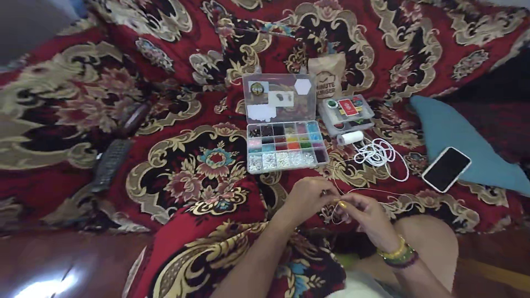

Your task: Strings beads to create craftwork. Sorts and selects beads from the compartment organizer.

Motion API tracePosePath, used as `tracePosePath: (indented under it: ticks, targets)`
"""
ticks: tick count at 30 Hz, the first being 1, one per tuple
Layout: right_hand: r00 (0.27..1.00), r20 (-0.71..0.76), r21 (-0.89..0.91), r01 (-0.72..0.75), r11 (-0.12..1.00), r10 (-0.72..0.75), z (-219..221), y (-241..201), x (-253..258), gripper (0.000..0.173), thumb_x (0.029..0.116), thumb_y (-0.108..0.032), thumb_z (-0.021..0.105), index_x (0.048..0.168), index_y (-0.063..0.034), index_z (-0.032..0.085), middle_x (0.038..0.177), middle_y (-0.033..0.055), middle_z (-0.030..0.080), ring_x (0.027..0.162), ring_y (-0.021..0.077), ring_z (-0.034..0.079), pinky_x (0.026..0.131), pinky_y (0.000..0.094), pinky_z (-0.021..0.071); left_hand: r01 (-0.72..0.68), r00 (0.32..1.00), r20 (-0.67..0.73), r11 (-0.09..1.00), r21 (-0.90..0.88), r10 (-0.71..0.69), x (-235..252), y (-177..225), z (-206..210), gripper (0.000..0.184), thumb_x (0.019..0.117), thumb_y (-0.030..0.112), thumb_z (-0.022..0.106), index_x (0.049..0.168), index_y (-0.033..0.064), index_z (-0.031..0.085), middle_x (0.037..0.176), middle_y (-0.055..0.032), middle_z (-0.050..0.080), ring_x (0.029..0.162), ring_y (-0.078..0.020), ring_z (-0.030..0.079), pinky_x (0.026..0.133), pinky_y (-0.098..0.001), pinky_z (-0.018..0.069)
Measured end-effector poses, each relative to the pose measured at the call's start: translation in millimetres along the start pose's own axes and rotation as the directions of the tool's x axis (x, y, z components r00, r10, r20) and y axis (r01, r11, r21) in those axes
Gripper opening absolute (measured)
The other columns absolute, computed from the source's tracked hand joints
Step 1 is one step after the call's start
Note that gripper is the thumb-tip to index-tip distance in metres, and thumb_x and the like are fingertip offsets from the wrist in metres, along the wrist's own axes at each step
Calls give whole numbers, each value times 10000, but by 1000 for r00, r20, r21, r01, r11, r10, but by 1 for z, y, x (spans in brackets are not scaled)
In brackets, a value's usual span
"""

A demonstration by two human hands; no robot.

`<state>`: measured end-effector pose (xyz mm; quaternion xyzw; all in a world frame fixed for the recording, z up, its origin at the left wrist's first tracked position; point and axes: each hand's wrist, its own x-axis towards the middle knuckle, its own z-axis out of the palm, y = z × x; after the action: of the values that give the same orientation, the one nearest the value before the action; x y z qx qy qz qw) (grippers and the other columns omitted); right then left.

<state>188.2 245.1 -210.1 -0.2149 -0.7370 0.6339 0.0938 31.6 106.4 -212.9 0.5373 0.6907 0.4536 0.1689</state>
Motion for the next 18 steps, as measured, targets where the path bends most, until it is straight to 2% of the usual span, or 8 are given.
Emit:
tracePosePath:
  ticks: [2,5,9,12,15,16,18]
  targets:
    - [1000,-14,3,12,1000,-12,-3,2,3,135,953,-89,632,997,-18,737,777,-24,734,652,38,678,626,204,584,22,1000,16,993,-114,-21,3,-5,-2,136,959,110,671,998,27,772,965,-106,748,866,-179,710,837,-358,572]
    - [1000,-20,5,24,1000,-24,-3,3,8,143,958,-100,632,992,-29,752,761,-30,734,609,18,651,589,177,560,46,999,4,975,-215,-46,6,-11,-3,126,940,113,697,973,7,757,923,-92,741,777,-106,677,759,-266,558]
    - [999,-12,20,31,999,-31,5,1,17,138,959,-111,644,995,-42,758,744,-49,723,588,2,626,565,162,536,54,998,33,958,-282,-47,9,-19,-9,143,932,116,712,973,-18,738,925,-102,721,789,-92,660,763,-241,547]
    - [1000,5,36,3,999,-3,13,-5,23,143,977,-121,633,1004,-41,749,799,-24,746,602,9,649,517,161,527,91,996,15,952,-294,-91,8,-25,-24,149,938,126,708,977,-15,734,916,-79,719,785,-69,660,755,-230,554]
    - [1000,19,20,11,1000,-11,20,-10,27,145,973,-125,625,997,-61,753,860,-28,769,607,-20,644,473,135,481,151,971,-147,961,-231,-188,4,-42,-50,175,953,148,674,995,-12,732,894,-72,716,719,-73,625,689,-254,530]
    - [1000,24,31,13,999,-14,22,-10,29,149,974,-122,623,998,-59,755,877,-16,777,625,-9,662,482,140,491,202,949,-206,964,-174,-236,2,-50,-60,174,963,158,665,1008,6,739,918,-67,723,740,-88,640,705,-273,542]
    - [999,33,87,21,996,-24,28,-11,33,156,978,-102,605,1007,-35,743,902,25,775,694,60,714,557,193,573,339,897,-295,941,-19,-329,-3,-64,-78,172,976,156,665,1044,29,759,1000,-106,736,847,-204,687,805,-402,563]
